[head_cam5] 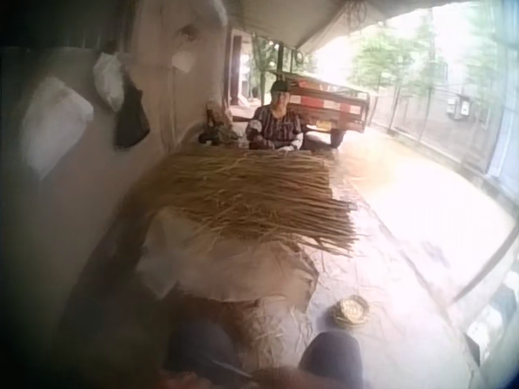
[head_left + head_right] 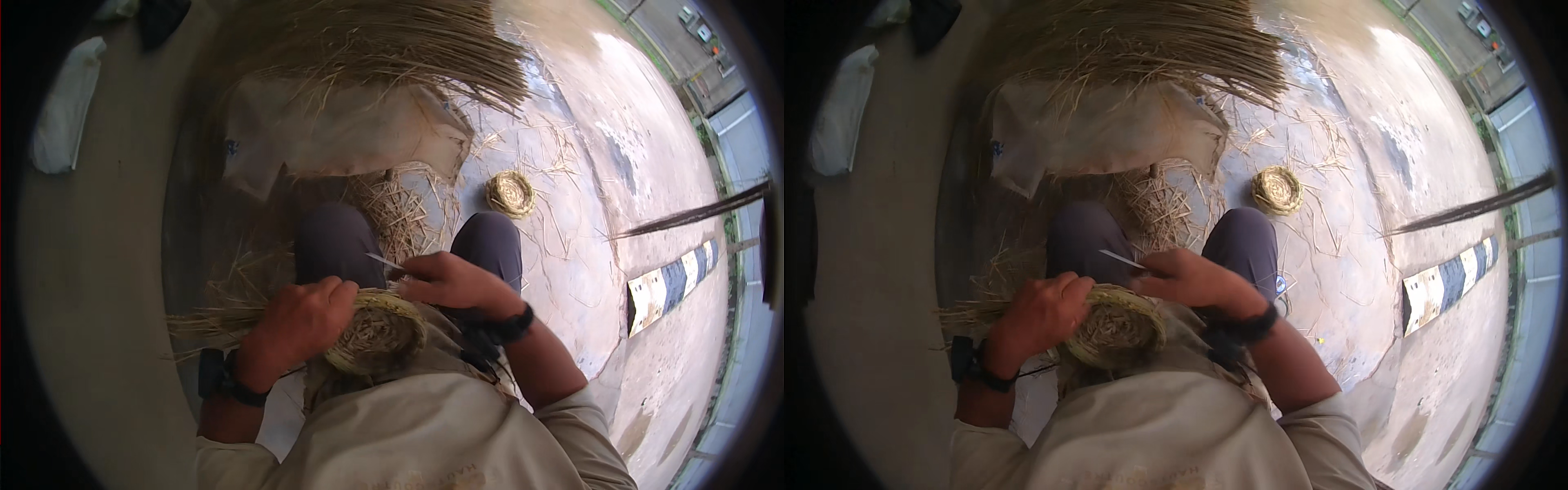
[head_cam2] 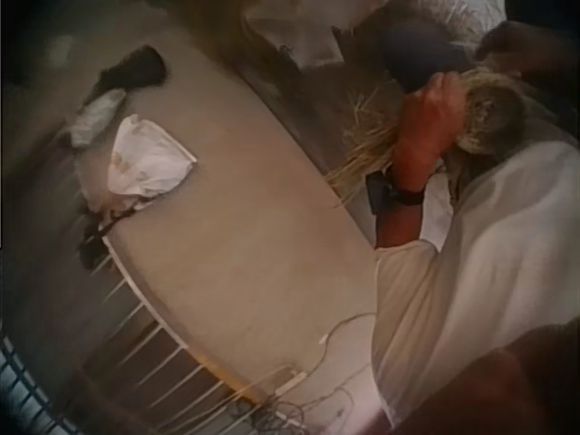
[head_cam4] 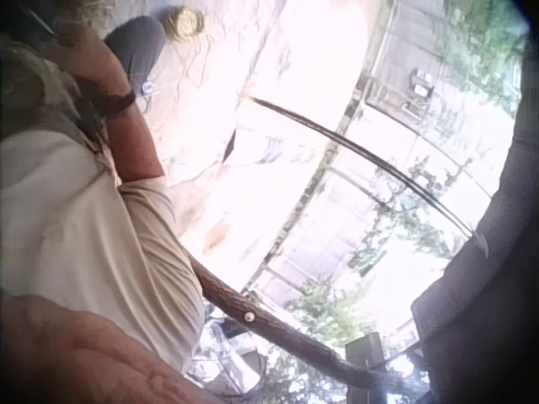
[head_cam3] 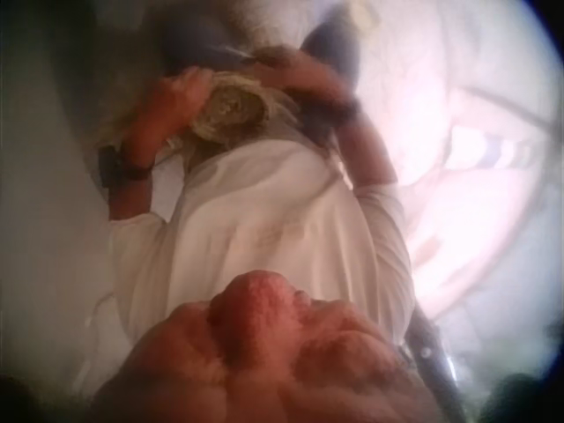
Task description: Weaving a small circular basket from straw coils using a needle and thread.
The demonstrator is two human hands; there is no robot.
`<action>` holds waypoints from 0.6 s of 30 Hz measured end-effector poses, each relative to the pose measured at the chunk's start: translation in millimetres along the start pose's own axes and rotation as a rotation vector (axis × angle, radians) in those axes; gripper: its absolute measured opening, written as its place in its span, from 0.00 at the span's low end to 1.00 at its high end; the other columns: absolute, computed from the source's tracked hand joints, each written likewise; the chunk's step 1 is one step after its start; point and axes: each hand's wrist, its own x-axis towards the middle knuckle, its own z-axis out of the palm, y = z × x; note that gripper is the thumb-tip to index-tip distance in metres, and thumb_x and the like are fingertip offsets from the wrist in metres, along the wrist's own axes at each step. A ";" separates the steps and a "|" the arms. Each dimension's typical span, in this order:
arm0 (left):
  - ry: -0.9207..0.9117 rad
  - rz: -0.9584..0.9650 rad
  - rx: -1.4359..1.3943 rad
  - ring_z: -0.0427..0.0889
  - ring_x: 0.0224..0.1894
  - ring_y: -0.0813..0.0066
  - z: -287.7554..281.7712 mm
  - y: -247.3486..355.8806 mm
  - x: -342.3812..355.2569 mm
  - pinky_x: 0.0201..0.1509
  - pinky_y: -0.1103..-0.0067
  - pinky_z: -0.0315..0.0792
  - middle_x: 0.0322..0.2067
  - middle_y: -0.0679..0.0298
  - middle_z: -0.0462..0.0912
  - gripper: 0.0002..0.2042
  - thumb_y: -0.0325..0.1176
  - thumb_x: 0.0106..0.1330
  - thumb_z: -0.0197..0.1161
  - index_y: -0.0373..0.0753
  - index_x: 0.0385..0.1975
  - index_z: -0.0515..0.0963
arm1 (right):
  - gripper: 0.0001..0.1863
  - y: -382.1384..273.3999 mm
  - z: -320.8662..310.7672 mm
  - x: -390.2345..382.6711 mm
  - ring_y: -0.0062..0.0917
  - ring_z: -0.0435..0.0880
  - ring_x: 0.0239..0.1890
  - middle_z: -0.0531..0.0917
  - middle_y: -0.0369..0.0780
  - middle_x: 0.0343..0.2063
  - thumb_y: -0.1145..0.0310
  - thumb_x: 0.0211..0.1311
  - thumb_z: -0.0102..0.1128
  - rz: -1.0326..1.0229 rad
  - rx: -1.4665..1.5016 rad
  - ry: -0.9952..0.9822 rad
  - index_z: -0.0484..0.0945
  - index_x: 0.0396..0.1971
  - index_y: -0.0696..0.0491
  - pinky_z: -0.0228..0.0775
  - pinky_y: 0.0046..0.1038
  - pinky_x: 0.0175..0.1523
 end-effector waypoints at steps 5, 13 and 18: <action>0.012 -0.010 0.001 0.85 0.26 0.64 3.5 -5.9 -4.0 0.27 0.68 0.80 0.26 0.61 0.75 0.06 0.27 0.65 0.62 0.40 0.32 0.70 | 0.19 19.4 -23.5 -29.0 0.24 0.82 0.31 0.86 0.48 0.30 0.57 0.79 0.58 0.103 0.029 -0.099 0.85 0.40 0.61 0.75 0.31 0.42; 0.040 0.015 -0.034 0.85 0.26 0.63 -0.7 -4.9 2.6 0.26 0.68 0.80 0.26 0.61 0.76 0.06 0.28 0.64 0.64 0.40 0.33 0.71 | 0.22 -42.8 22.9 21.8 0.26 0.78 0.25 0.81 0.36 0.26 0.53 0.83 0.49 0.009 1.248 0.209 0.81 0.43 0.59 0.74 0.29 0.35; 0.061 0.037 -0.066 0.85 0.26 0.63 -2.6 -2.1 2.1 0.26 0.68 0.80 0.26 0.61 0.75 0.06 0.27 0.64 0.63 0.40 0.31 0.70 | 0.21 -22.4 6.9 42.9 0.18 0.60 0.21 0.62 0.28 0.18 0.53 0.83 0.48 0.159 1.429 0.264 0.81 0.37 0.54 0.53 0.22 0.25</action>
